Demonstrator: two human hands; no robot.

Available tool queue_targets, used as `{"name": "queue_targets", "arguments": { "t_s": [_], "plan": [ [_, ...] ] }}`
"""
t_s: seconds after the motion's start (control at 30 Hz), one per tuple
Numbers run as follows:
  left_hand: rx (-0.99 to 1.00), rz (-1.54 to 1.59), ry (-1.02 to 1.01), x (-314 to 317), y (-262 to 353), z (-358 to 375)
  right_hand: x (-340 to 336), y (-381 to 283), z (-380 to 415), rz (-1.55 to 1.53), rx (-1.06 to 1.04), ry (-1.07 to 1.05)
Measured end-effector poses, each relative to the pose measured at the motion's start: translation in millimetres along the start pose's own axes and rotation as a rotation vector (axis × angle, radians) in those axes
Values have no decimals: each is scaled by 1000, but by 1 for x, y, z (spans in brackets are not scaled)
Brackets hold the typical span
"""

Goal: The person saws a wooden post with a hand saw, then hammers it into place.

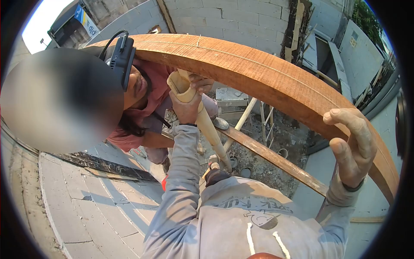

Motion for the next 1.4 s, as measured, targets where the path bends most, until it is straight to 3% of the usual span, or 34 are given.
{"name": "queue_targets", "arguments": {
  "t_s": [0.07, 0.3, 0.37, 0.47, 0.7, 0.77, 0.8, 1.07, 1.13, 1.23, 1.4],
  "plan": [
    [35, -14, 50, -1, -7, -3, -15, 1, -17, 378, -34, 48],
    [-211, -206, -25, -3, 28, -2, 3, 2, -50, 606, 61, -53],
    [-283, -201, -21, -2, 31, -3, 1, 7, -49, 611, 102, -106],
    [-189, -26, -28, 3, 40, -7, -1, 13, -47, 484, 289, -131],
    [-245, -77, -61, 2, 48, -11, 12, 14, -40, 627, 361, -177],
    [-292, 30, -76, 2, 44, -10, 10, 17, -37, 725, 314, -158],
    [-328, 409, -86, 7, 49, -16, 10, 16, -36, 730, 304, -150],
    [-221, 303, -119, 9, 54, -16, 0, 28, -16, 708, 329, -163],
    [-144, 41, -54, 6, 45, -11, -1, 31, -15, 687, 336, -154],
    [-157, -23, -21, 1, 24, -3, 1, 28, -18, 685, 386, -160],
    [-226, 166, -36, 5, 35, -5, 6, 23, -22, 639, 387, -140]
  ]
}}
Point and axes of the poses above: each hand's wrist, its own z-axis away from the middle knuckle, its own x-axis out of the palm, y = z × x, the point moved 1 cm from there along -z, towards the middle knuckle, and after that the axes turned 8 degrees about x, right-handed, at the moved point
